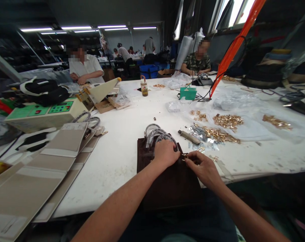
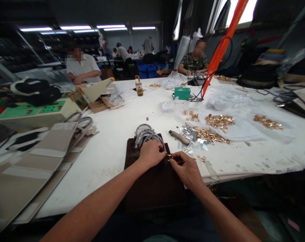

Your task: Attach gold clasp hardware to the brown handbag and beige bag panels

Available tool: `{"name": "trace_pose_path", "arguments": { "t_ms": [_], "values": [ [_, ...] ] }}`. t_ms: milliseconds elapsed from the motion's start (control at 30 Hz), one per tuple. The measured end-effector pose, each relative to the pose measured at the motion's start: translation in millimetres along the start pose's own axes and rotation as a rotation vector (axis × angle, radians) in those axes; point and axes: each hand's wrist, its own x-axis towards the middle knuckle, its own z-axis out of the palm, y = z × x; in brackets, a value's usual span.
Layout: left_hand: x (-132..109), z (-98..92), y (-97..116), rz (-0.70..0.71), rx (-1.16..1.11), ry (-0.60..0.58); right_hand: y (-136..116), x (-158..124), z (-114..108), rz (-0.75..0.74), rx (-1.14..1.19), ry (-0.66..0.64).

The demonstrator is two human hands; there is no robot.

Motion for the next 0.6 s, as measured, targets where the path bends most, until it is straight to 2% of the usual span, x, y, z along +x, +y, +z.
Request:
{"name": "trace_pose_path", "arguments": {
  "t_ms": [200,400,600],
  "values": [
    [-2.1,-6.0,4.1,-0.093,-0.168,-0.050,2.1,-2.6,-7.8,-0.014,-0.043,0.009],
    [-3.9,-15.7,10.9,-0.030,-0.196,-0.139,8.7,-9.6,-12.9,-0.085,-0.140,0.014],
    [1.5,-17.7,11.6,0.001,-0.184,-0.251,13.3,-15.0,-17.0,-0.081,-0.173,0.017]
  ]
}}
